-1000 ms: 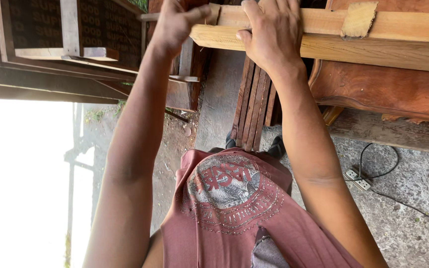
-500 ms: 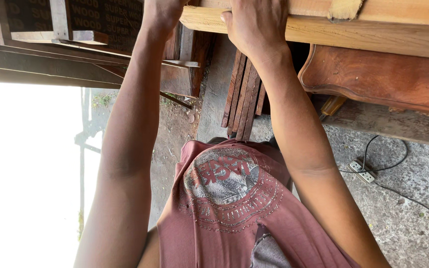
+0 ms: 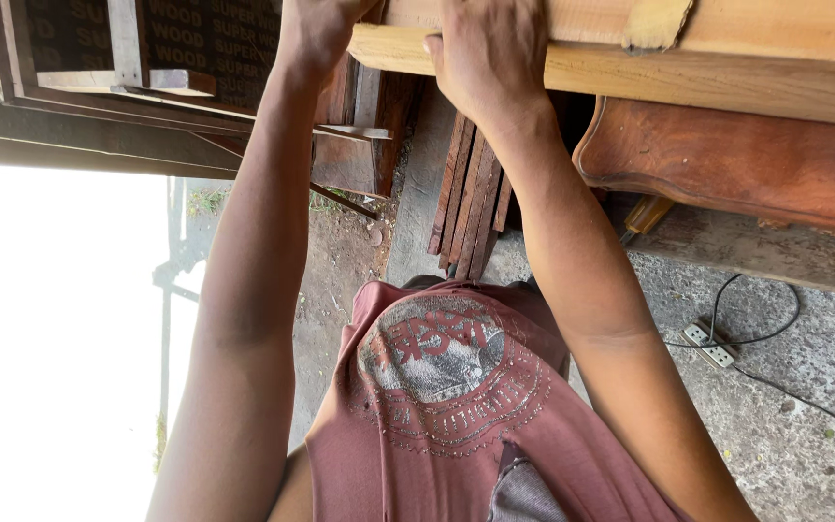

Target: The person uses an angle grinder to sand small wooden blocks, holding each piece against the spinning disc. They then fit the sanded blocks onto a long wooden rail of a furniture frame, pressing them into place and checking the fit by hand.

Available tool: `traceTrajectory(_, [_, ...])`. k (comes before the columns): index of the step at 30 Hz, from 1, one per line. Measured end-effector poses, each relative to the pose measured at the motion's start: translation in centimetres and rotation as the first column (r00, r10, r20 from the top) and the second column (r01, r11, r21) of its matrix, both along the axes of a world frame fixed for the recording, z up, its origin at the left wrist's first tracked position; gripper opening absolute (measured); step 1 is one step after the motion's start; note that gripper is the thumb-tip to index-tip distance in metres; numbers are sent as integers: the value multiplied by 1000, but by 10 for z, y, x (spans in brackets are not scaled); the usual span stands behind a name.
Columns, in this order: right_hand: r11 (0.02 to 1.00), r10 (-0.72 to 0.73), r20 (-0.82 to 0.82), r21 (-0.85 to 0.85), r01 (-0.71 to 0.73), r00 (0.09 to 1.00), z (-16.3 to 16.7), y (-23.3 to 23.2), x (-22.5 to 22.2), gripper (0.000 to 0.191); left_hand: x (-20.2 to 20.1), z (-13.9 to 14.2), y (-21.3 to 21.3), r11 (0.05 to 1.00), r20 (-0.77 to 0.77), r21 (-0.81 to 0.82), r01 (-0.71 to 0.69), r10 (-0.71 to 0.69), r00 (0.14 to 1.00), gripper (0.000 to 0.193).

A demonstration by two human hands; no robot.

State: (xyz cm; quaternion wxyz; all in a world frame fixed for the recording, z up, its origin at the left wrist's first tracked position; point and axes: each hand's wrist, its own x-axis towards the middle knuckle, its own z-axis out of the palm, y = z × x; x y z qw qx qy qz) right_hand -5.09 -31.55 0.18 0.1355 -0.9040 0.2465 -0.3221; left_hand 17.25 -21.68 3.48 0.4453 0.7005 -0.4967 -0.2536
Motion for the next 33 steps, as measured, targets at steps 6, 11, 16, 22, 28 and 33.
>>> traceTrajectory(6, [1000, -1, -32, -13, 1, 999, 9, -1, -2, 65, -13, 28, 14, 993, -78, -60, 104, -109, 991, 32])
traceTrajectory(11, [998, -4, -8, -59, 3, 1000, 25, 2, -11, 64, -21, 48, 17, 981, 340, 66, 180, -192, 921, 71])
traceTrajectory(16, [999, 0, -49, -44, -3, 999, 41, 0, -15, 62, -23, 46, 9, 975, 422, 212, 72, -157, 893, 77])
traceTrajectory(22, [999, 4, -90, -49, -9, 996, 52, -4, -18, 60, -23, 49, 12, 974, 508, 219, 50, -157, 847, 74])
traceTrajectory(28, [996, 12, -120, -90, -23, 993, 62, -7, -20, 57, -18, 53, 18, 986, 2, 121, 117, -118, 993, 117])
traceTrajectory(33, [995, 23, -111, -93, -34, 994, 65, -5, -19, 59, -19, 63, 18, 966, 238, 231, 115, -171, 956, 103])
